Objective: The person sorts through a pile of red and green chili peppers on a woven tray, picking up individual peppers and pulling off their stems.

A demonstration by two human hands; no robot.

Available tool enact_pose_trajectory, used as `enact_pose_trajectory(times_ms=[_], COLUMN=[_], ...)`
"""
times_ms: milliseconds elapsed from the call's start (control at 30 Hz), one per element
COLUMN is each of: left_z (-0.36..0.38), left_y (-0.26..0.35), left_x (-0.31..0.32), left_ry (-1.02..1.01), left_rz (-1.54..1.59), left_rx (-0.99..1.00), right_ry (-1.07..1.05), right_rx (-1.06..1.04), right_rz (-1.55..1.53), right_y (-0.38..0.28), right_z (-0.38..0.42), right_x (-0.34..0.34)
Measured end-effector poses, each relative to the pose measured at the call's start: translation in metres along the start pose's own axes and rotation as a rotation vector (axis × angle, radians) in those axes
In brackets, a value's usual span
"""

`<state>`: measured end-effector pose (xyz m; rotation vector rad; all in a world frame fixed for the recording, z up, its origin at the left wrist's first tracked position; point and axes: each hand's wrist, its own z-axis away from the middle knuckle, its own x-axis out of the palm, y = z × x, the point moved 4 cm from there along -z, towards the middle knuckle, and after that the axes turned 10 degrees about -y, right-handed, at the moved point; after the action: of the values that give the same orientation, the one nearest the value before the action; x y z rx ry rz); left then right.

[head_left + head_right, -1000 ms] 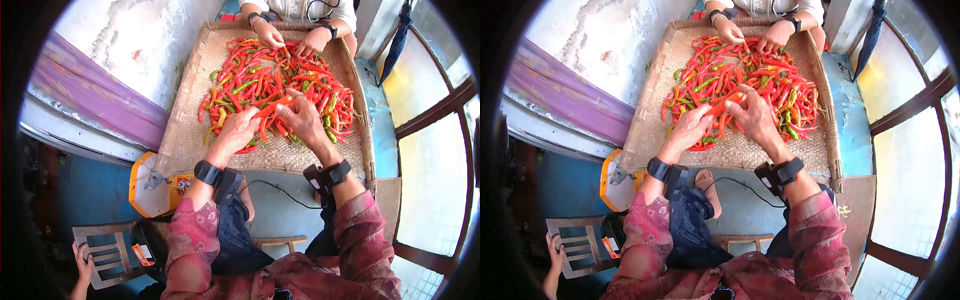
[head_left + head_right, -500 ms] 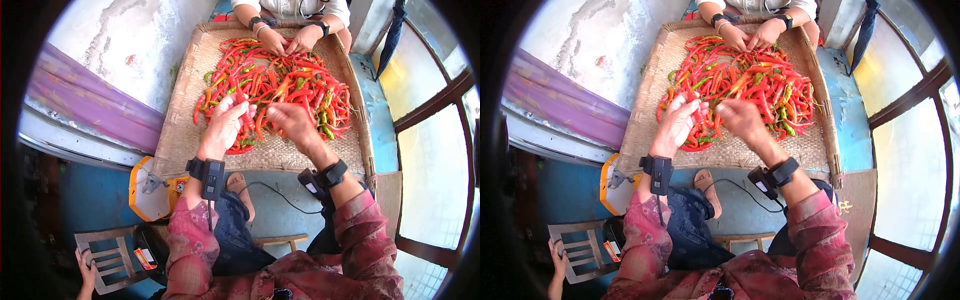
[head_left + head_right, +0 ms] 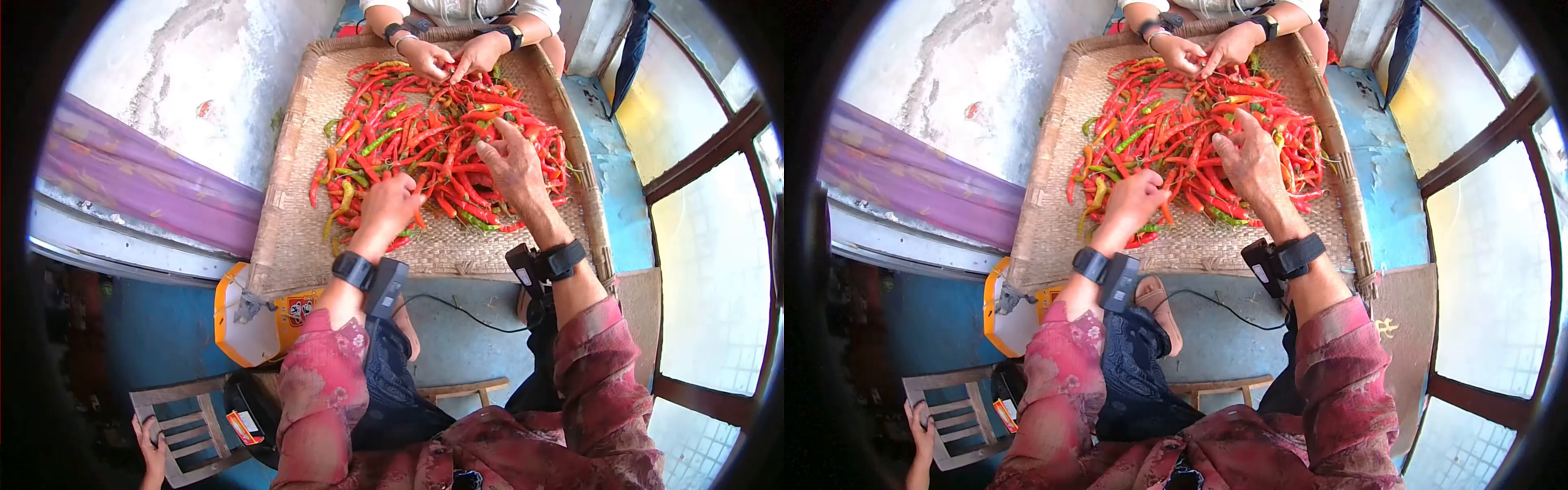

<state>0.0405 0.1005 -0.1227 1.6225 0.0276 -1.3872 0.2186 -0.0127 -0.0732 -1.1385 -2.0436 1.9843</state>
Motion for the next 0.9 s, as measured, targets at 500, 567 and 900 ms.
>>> enact_pose_trajectory(times_ms=[500,567,900], left_z=[0.017,0.024,0.032], left_y=[0.009,0.008,0.007], left_x=[-0.024,-0.032,-0.039], left_ry=[0.096,0.009,-0.331], left_rz=[0.128,0.25,0.892], left_rx=[-0.02,0.026,-0.017], right_ry=[-0.143,-0.178,-0.516], right_rx=[-0.152,-0.301,-0.328], right_rz=[0.085,0.218,0.463], right_y=[-0.022,-0.017,-0.032], right_z=[0.012,0.013,0.029], right_x=[-0.004,0.009,0.043])
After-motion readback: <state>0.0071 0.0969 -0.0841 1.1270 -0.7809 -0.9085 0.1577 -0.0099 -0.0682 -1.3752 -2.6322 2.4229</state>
